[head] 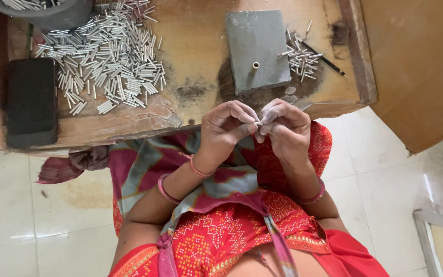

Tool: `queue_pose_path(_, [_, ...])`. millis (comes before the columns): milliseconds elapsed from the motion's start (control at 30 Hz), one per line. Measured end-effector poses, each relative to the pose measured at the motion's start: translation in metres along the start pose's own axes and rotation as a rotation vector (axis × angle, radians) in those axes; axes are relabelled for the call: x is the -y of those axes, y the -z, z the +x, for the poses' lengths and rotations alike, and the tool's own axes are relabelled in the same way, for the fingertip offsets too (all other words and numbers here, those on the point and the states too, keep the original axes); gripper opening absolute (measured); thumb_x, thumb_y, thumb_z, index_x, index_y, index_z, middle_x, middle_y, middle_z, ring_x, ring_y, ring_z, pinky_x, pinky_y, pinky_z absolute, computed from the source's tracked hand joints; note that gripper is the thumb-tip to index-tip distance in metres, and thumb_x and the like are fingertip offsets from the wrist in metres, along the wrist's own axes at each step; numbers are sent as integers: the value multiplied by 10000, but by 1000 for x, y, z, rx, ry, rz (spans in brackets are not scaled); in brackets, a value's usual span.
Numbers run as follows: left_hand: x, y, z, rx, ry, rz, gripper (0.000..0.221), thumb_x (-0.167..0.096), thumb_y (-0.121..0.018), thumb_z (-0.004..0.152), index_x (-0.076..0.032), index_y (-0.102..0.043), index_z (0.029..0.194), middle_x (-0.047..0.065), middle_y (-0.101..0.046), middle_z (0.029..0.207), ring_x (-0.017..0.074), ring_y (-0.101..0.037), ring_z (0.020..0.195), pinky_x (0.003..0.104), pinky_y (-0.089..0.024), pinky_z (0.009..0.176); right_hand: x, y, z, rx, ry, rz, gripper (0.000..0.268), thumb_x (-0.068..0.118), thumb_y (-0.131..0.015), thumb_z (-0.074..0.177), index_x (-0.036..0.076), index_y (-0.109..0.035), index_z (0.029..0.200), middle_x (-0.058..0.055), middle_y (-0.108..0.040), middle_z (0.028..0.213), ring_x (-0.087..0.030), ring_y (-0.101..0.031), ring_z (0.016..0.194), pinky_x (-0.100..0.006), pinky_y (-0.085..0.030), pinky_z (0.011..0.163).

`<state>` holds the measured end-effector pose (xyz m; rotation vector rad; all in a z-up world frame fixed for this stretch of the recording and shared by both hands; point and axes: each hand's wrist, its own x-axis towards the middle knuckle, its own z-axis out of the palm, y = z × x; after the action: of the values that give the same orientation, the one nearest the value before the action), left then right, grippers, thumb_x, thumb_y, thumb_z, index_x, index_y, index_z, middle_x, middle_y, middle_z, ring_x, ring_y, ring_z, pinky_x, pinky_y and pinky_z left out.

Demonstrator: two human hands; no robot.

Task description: Insert small metal pins into metal tubes or casings at a workbench using a jig.

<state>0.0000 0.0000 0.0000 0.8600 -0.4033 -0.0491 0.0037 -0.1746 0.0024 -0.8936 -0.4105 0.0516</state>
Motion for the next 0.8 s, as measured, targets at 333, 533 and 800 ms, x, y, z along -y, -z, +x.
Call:
queue_pose_path(333, [5, 5, -3, -58, -47, 169, 177, 173, -702, 909, 15, -646, 962, 88, -664, 1072, 133, -650, 970, 286, -557, 885, 25, -16, -1, 15, 162, -773, 159, -175, -656, 879, -77, -696, 998, -119, -675, 1012, -126, -693, 783, -220, -524, 658])
queue_pose_path(533, [8, 8, -2, -38, 11, 75, 168, 151, -714, 911, -3, -658, 947, 62, -669, 1037, 121, -651, 947, 279, -551, 875, 42, -40, 8, 24, 129, -868, 216, -139, -691, 886, -44, -695, 1081, -87, -664, 1038, -103, -683, 861, -208, -539, 718])
queue_pose_path(800, [11, 4, -4, -66, 80, 40, 144, 103, -743, 925, -22, -677, 952, 42, -675, 984, 108, -631, 930, 262, -528, 869, 37, -22, -7, 44, 342, -1139, 189, -111, -745, 897, -14, -733, 1059, -101, -666, 989, -154, -662, 847, -245, -530, 708])
